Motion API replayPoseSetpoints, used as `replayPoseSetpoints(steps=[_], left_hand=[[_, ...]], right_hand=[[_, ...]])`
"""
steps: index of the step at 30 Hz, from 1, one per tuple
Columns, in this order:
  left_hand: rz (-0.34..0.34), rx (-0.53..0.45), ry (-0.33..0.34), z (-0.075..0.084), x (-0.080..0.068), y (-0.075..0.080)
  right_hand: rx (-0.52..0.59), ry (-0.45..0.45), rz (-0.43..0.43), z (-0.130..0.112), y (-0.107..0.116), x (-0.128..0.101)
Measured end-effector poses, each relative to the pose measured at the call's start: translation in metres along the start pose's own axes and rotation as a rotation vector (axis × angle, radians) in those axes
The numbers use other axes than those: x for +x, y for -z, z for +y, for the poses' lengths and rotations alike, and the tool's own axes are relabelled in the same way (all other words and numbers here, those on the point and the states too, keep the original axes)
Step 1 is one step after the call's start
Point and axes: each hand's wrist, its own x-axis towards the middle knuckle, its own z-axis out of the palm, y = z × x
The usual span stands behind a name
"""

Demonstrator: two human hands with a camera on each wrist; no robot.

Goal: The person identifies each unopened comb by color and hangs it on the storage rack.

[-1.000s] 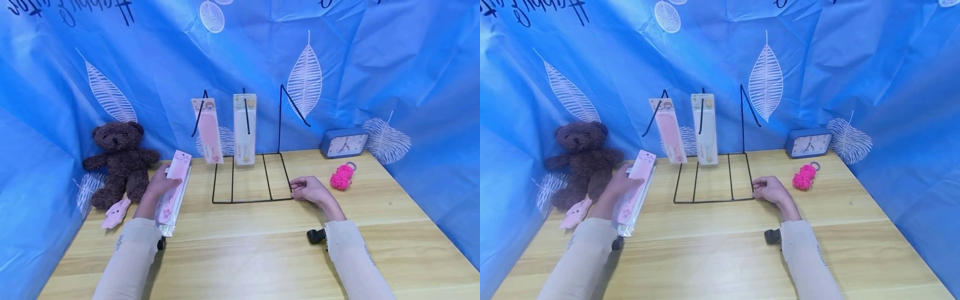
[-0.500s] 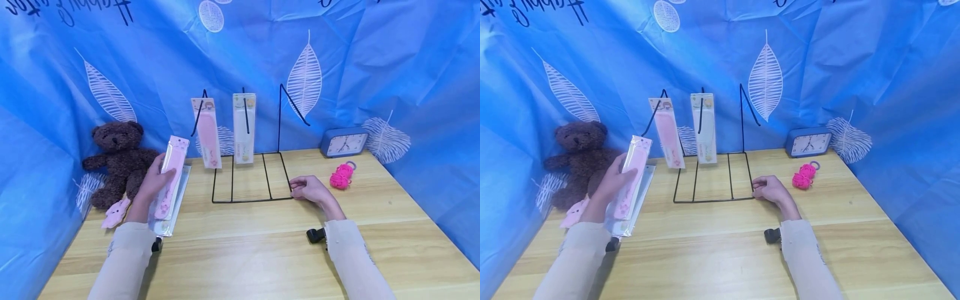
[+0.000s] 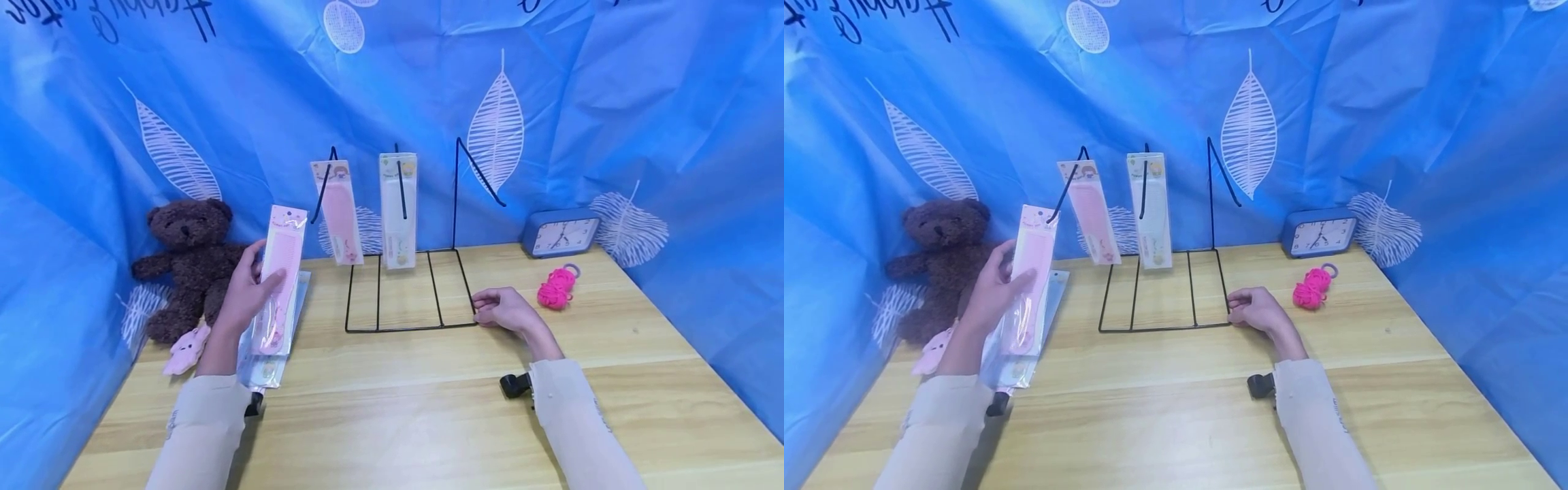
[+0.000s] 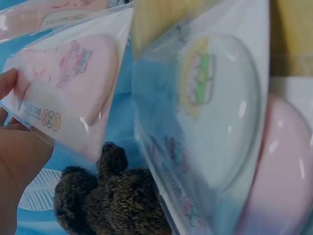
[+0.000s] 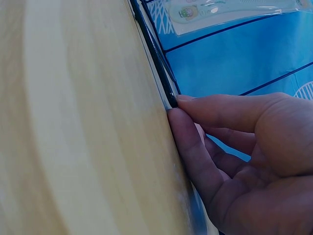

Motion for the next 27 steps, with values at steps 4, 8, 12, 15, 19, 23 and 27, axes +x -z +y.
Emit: replayPoseSetpoints(steps=[4, 8, 12, 15, 19, 23, 27], left_hand=[[0.018, -0.024, -0.027, 0.006, -0.003, 0.0], [0.049, -0.011, -0.042, 0.013, -0.007, 0.001], [0.067, 0.016, -0.08, 0.018, -0.01, 0.002], [0.066, -0.001, -0.131, 0.023, -0.013, 0.002], [0.067, -0.043, -0.21, 0.033, -0.016, 0.0], [0.08, -0.046, -0.292, 0.042, -0.016, -0.003], [0.117, -0.033, -0.392, 0.052, -0.017, -0.007]], right_hand=[[-0.005, 0.001, 0.002, 0.0, 0.0, 0.001], [-0.003, 0.001, -0.001, 0.001, 0.0, 0.002], [-0.005, 0.0, -0.001, 0.0, 0.0, 0.001], [-0.002, 0.001, -0.004, 0.0, -0.001, 0.001], [-0.003, 0.004, -0.005, 0.0, 0.0, 0.001], [-0.012, 0.006, 0.001, -0.001, 0.001, 0.0], [-0.012, 0.006, 0.001, -0.001, 0.001, 0.0]])
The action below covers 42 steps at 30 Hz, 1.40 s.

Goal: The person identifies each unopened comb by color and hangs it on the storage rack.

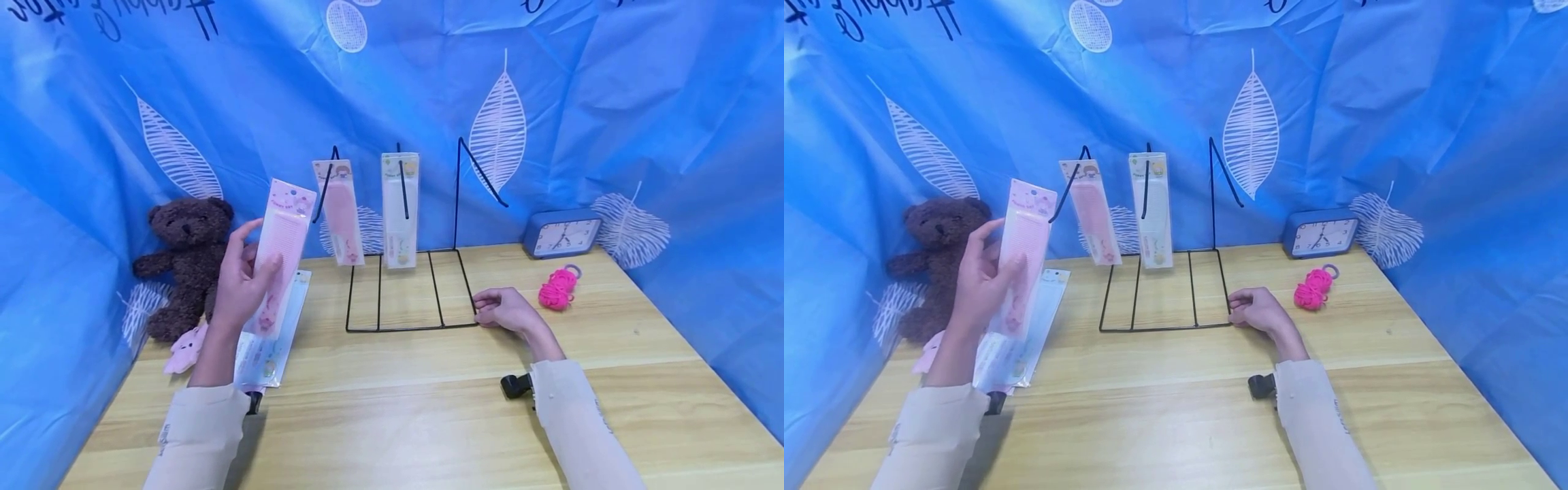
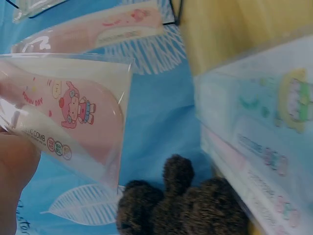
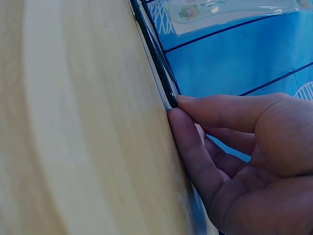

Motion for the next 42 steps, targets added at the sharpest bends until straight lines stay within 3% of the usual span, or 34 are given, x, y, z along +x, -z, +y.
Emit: replayPoseSetpoints(steps=[5, 14, 24, 29, 34, 42], left_hand=[[0.014, 0.002, -0.081, 0.011, 0.001, -0.004], [0.017, -0.054, -0.149, 0.02, -0.002, -0.004], [0.017, -0.124, -0.158, 0.025, -0.008, -0.003], [-0.015, -0.153, -0.139, 0.025, -0.011, -0.003], [-0.041, -0.118, -0.121, 0.02, -0.013, -0.005], [-0.104, -0.126, -0.187, 0.018, -0.015, -0.012]], right_hand=[[-0.001, -0.007, -0.001, -0.001, 0.0, -0.001], [-0.021, -0.004, -0.002, 0.0, 0.001, 0.0], [-0.023, -0.017, 0.0, 0.0, 0.002, 0.001], [-0.02, -0.012, -0.002, 0.0, 0.003, 0.001], [-0.012, -0.024, 0.003, 0.0, 0.002, 0.002], [-0.001, -0.021, 0.005, 0.001, 0.0, 0.001]])
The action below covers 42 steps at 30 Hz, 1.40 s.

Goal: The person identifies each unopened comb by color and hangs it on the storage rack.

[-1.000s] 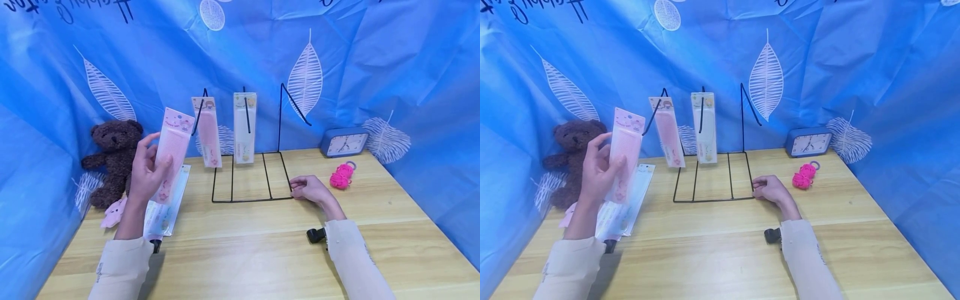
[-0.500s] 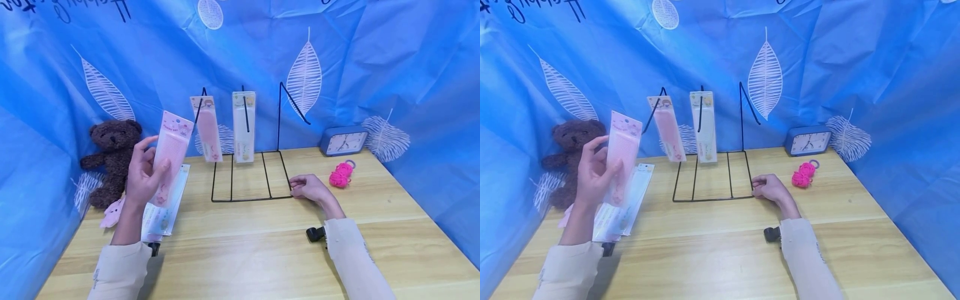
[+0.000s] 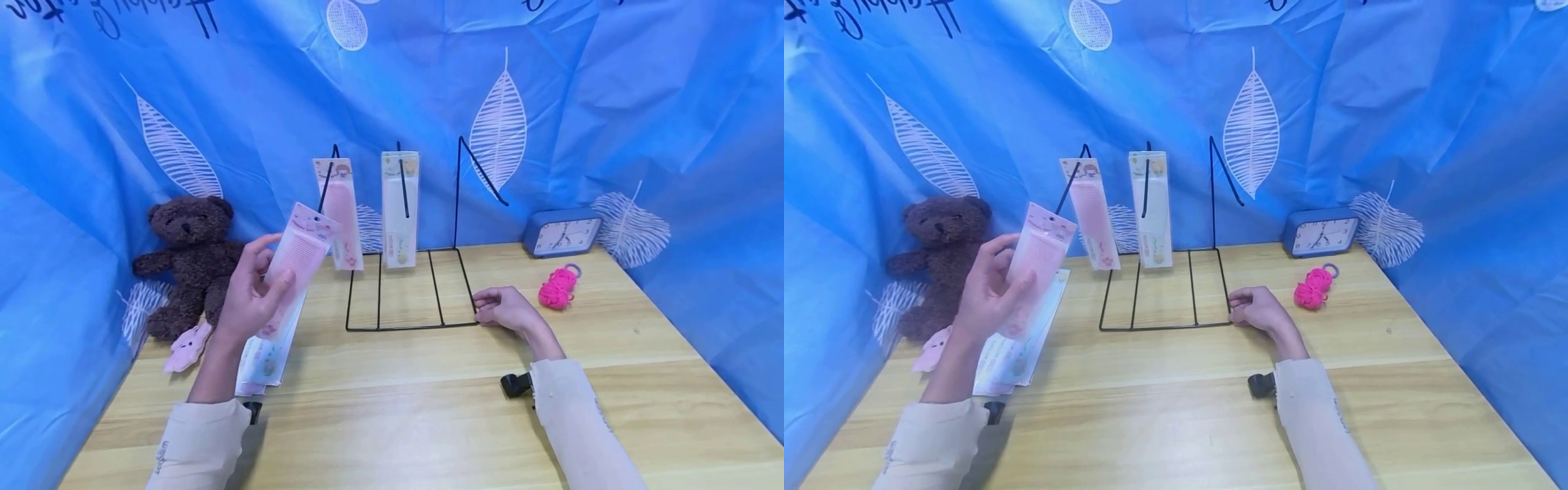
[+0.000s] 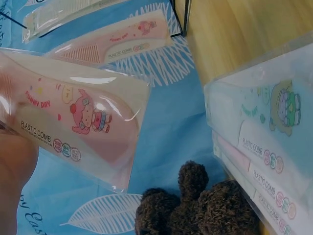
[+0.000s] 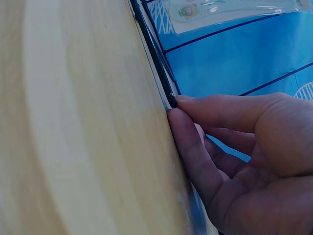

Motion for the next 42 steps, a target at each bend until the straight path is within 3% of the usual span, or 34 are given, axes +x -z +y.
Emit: replayPoseSetpoints(steps=[13, 19, 33, 42], left_hand=[[0.011, 0.063, 0.025, -0.008, -0.002, -0.002], [0.037, 0.01, 0.082, -0.011, 0.001, -0.009], [0.066, 0.013, 0.207, -0.022, 0.013, -0.024], [0.093, -0.013, 0.203, -0.028, 0.018, -0.037]], right_hand=[[-0.005, 0.018, 0.001, -0.001, 0.0, -0.002], [-0.01, 0.021, 0.001, -0.001, 0.0, -0.001], [-0.003, 0.016, 0.004, 0.002, 0.0, 0.0], [0.019, 0.018, -0.001, 0.003, 0.0, 0.0]])
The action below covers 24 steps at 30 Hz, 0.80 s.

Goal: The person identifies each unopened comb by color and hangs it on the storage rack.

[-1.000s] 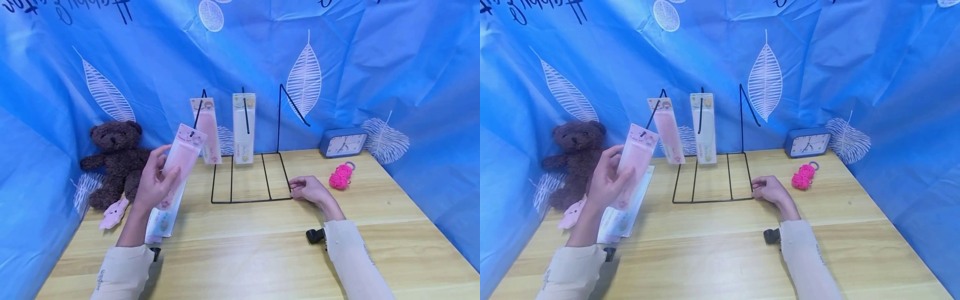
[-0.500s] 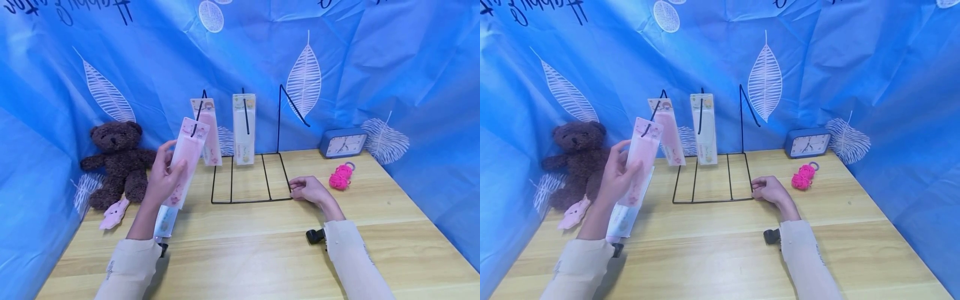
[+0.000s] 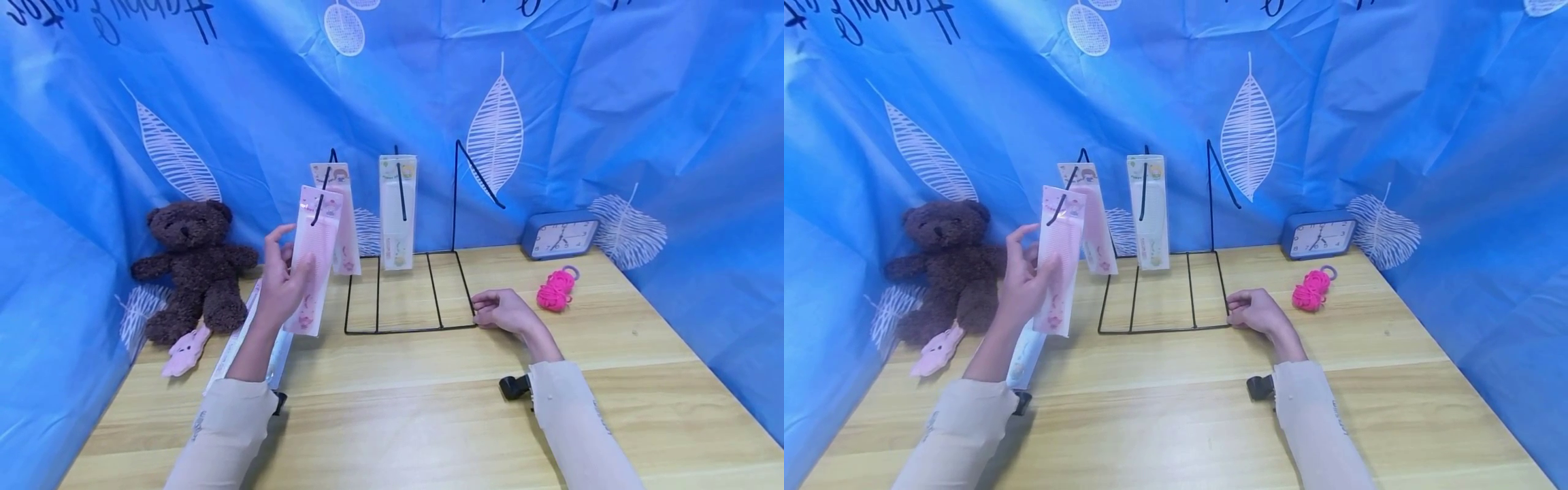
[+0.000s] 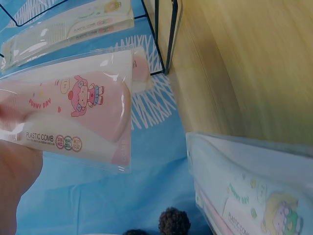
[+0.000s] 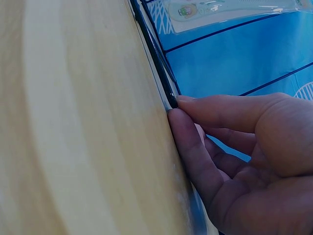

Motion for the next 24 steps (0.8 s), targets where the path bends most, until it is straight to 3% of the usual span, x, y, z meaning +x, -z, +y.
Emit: replayPoseSetpoints(steps=[7, 14, 24], left_hand=[[0.034, 0.004, 0.001, -0.005, 0.005, -0.005], [0.117, 0.154, -0.093, -0.005, 0.012, -0.013], [0.141, 0.188, 0.039, -0.017, 0.022, -0.02]], right_hand=[[0.013, -0.006, 0.002, 0.0, -0.001, 0.001], [0.021, -0.011, 0.004, 0.0, -0.001, 0.001], [0.013, -0.009, 0.0, 0.0, -0.001, 0.001]])
